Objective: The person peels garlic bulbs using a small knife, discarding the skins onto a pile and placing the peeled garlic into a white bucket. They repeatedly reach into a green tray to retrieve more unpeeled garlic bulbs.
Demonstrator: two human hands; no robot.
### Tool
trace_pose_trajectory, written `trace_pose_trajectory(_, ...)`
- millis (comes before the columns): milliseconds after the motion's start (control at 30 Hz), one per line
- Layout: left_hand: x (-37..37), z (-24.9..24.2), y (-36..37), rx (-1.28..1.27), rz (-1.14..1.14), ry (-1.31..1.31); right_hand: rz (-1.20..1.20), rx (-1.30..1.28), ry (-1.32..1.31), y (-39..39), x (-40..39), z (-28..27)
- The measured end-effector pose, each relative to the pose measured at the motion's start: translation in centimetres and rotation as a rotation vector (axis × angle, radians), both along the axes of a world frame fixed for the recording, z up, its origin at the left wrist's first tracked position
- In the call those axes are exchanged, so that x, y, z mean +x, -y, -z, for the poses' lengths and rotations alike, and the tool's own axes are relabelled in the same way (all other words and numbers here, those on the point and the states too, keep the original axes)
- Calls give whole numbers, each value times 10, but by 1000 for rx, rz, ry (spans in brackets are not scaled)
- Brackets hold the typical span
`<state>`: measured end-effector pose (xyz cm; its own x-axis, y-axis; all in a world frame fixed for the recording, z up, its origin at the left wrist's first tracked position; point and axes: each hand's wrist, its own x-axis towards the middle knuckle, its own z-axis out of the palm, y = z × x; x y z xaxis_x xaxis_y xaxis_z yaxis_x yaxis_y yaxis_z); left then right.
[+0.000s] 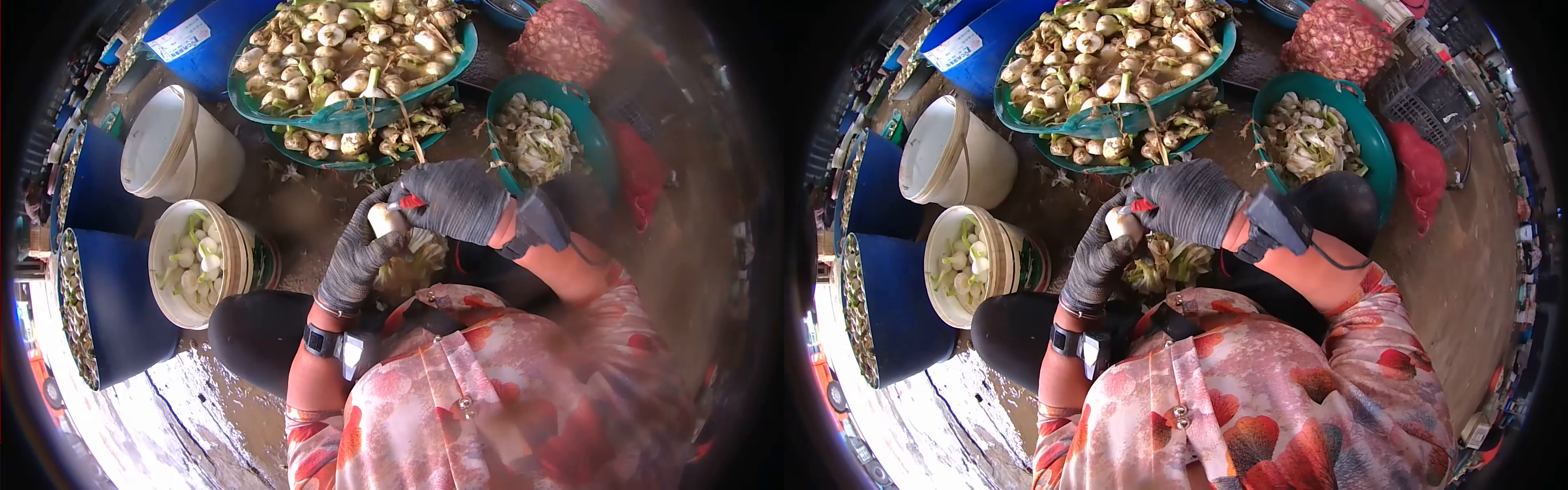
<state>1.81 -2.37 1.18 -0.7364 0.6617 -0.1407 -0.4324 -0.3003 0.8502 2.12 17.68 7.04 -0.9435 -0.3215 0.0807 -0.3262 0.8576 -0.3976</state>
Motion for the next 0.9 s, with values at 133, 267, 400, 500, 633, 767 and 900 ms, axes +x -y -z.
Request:
trace_pose_trajectory(133,0,-3,-3,-86,-1,-92,108,-94,171,-1,-9,9)
trace_pose_trajectory(267,-1,-13,-3,-143,-20,-141,135,-43,68,3,-2,8)
trace_pose_trajectory(400,2,-17,-9,-324,-21,-179,87,-92,143,1,-5,22)
trace_pose_trajectory(500,6,-1,-12,-303,-102,-482,46,-217,304,-9,-18,44)
trace_pose_trajectory(633,-3,7,-2,-235,-104,-478,-105,-424,306,-21,-16,30)
trace_pose_trajectory(767,-4,1,2,-220,-89,-437,-105,-291,333,-16,-13,21)
trace_pose_trajectory(900,-9,0,-2,-370,-129,-552,2,-366,223,-9,-11,38)
